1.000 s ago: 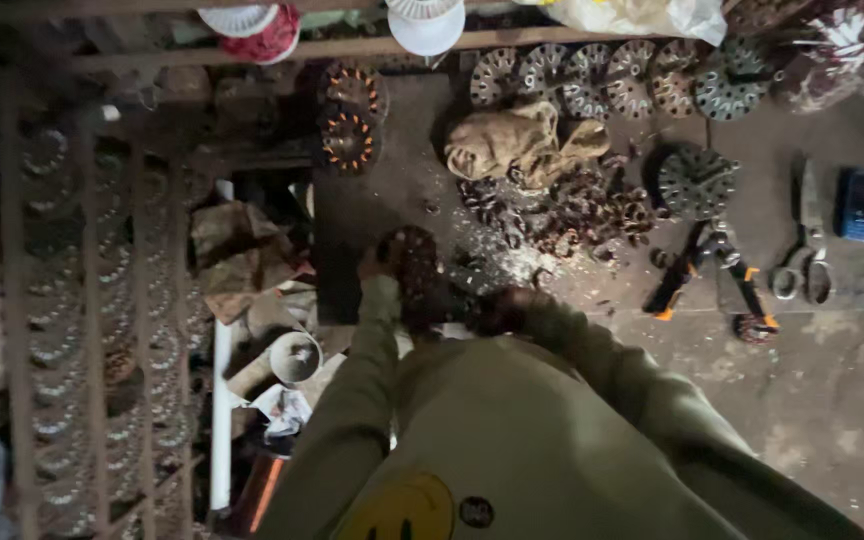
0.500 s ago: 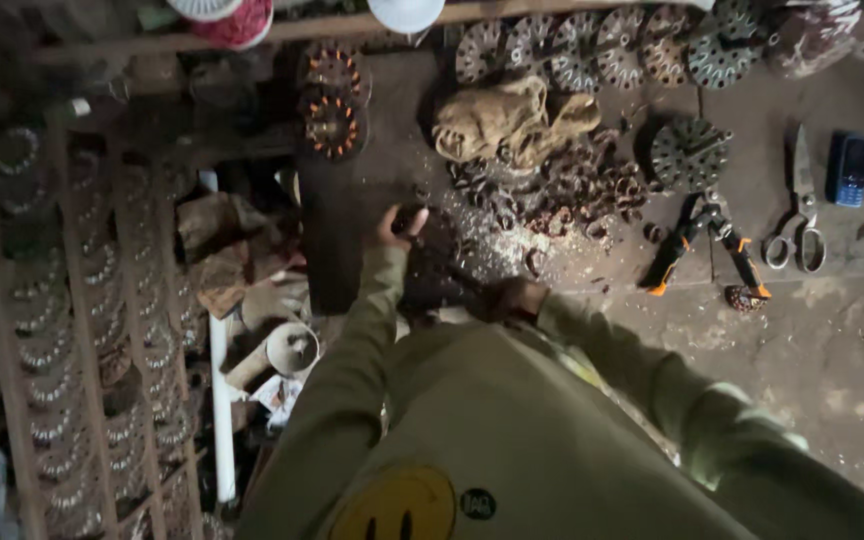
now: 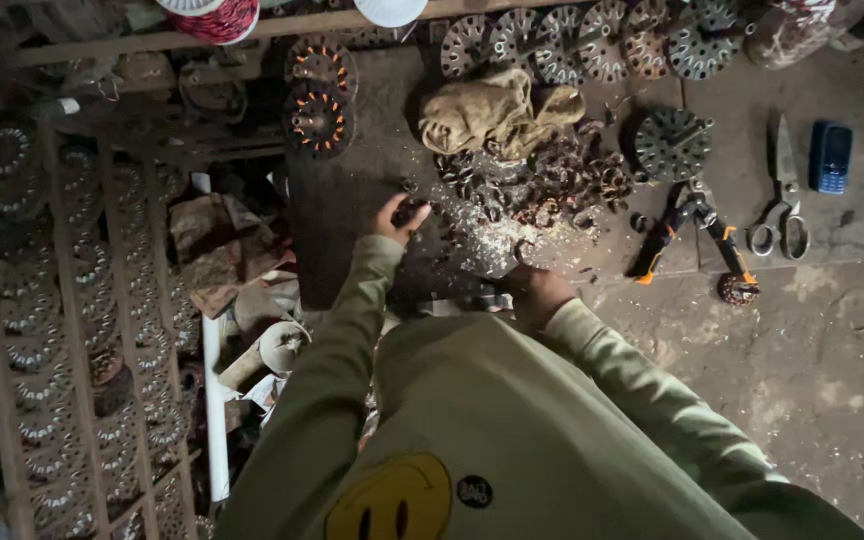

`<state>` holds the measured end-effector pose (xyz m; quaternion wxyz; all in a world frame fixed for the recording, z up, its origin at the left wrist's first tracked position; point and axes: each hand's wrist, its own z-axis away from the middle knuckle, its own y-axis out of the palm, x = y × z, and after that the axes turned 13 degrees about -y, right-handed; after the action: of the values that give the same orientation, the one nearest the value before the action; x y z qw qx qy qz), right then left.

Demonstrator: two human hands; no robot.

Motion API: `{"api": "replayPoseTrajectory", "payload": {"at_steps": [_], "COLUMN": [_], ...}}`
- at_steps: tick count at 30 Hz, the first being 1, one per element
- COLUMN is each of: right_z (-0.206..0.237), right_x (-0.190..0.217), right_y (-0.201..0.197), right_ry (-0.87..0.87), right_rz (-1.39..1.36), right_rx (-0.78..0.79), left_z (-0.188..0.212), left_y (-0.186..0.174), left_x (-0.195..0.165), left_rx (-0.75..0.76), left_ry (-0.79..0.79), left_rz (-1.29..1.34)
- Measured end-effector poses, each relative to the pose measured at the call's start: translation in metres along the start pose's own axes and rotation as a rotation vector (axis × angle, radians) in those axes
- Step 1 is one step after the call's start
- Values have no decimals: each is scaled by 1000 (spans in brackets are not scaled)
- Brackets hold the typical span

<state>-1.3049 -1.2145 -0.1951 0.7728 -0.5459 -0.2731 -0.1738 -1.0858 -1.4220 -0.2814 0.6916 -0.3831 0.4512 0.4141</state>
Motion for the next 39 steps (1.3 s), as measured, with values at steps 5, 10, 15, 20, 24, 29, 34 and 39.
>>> {"api": "replayPoseTrajectory", "payload": {"at_steps": [5, 10, 15, 20, 24, 29, 34, 39], "right_z": [-4, -13, -41, -52, -49, -79, -85, -56], "right_x": [-24, -45, -55, -44, -29, -34, -69, -96], "right_y": [8, 17, 8, 6, 8, 6, 17, 10], "right_ry": [-127, -107, -45, 143, -41, -21, -118, -108], "right_rz": [35, -57, -12, 208, -32, 206, -276, -543], "right_rx": [-228, -195, 28, 197, -98, 237, 134, 216], "left_z": [7, 3, -2, -1, 0, 0, 2, -5], "left_y": [-10, -11, -8, -7, -16, -18, -8, 0], "left_x": [-13, -10, -2, -1, -3, 0, 3, -9], "left_rx": [-145, -80, -38, -23, -86, -192, -53, -32], "left_ry": [58, -15, -32, -35, -149, -85, -46, 18], "left_rz": [-310, -140, -60, 60, -9, -223, 242, -130]}}
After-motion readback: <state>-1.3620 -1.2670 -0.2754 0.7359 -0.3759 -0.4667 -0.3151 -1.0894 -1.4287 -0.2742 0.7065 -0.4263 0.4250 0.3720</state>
